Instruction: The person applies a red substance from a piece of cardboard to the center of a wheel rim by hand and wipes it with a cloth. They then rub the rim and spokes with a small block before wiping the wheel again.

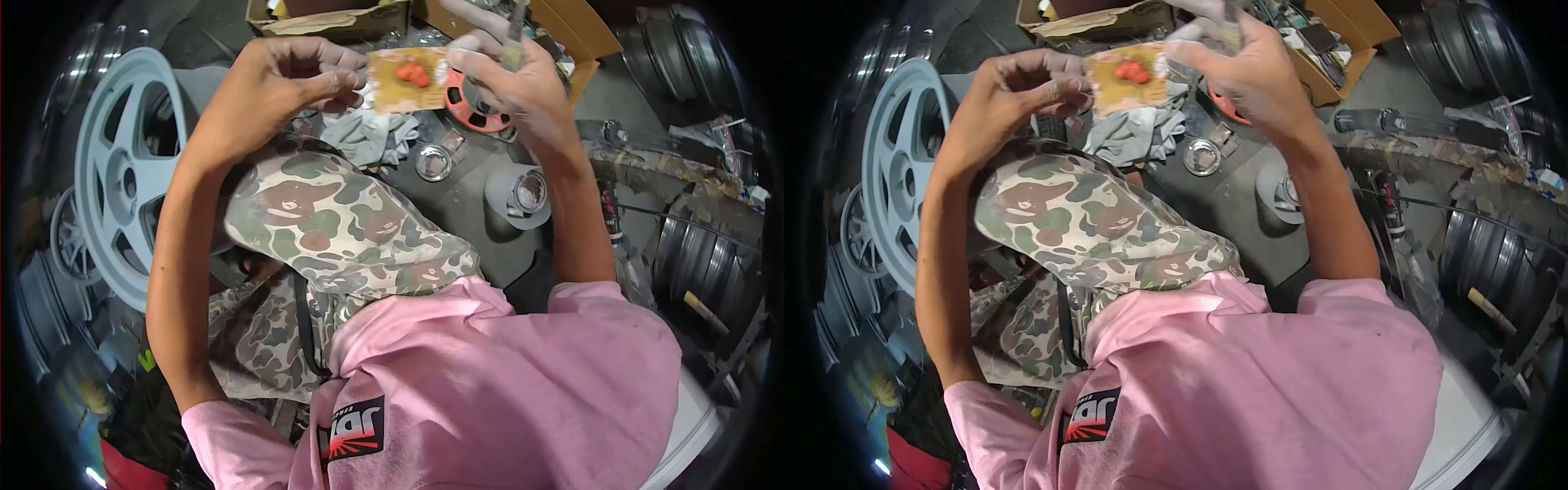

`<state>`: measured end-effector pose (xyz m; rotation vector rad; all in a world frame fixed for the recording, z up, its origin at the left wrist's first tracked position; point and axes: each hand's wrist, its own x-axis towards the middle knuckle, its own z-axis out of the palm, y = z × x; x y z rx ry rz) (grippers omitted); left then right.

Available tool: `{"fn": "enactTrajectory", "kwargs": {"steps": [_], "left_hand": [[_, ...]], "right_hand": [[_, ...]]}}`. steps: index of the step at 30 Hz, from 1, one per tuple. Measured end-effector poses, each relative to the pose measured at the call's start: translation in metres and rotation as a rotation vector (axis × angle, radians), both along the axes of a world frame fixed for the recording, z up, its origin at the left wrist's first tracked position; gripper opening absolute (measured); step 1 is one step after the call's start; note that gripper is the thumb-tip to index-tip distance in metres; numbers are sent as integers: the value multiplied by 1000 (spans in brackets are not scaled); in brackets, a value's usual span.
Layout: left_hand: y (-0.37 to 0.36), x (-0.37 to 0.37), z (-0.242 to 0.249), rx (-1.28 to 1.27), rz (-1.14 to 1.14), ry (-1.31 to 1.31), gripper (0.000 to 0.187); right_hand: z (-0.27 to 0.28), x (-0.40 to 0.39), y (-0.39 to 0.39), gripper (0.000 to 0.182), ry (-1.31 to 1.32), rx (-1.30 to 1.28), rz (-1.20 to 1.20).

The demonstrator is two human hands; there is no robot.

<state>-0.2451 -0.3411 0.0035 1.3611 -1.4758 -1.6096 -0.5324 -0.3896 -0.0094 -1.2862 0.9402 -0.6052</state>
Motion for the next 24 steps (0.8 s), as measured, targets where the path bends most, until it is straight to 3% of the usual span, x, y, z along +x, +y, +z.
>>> {"fn": "enactTrajectory", "kwargs": {"steps": [3,4,8,10,12,15,17,19,21,24], "left_hand": [[-16,-1,-13,-50,-36,-6,28],[-10,32,-13,-75,-72,-43,29],[-11,77,-40,-23,31,-84,33],[-8,102,-87,239,215,266,35],[3,102,-116,296,212,275,34],[25,88,-169,439,220,375,30],[36,71,-189,500,296,223,28],[49,58,-225,543,461,130,20],[58,71,-285,639,408,106,16],[76,51,-292,315,337,-369,22]], "right_hand": [[-18,-43,11,53,116,-145,-136],[-10,-32,27,54,312,-188,-114],[-74,-108,59,58,717,-155,-91],[-119,-136,85,62,711,-153,-82],[-124,-124,104,63,940,-88,128],[-186,-117,144,66,774,-203,191],[-216,-107,154,69,927,-189,372],[-246,-114,161,70,964,-244,365],[-259,-105,158,72,999,-295,350],[-259,-80,150,81,1042,-292,252]]}}
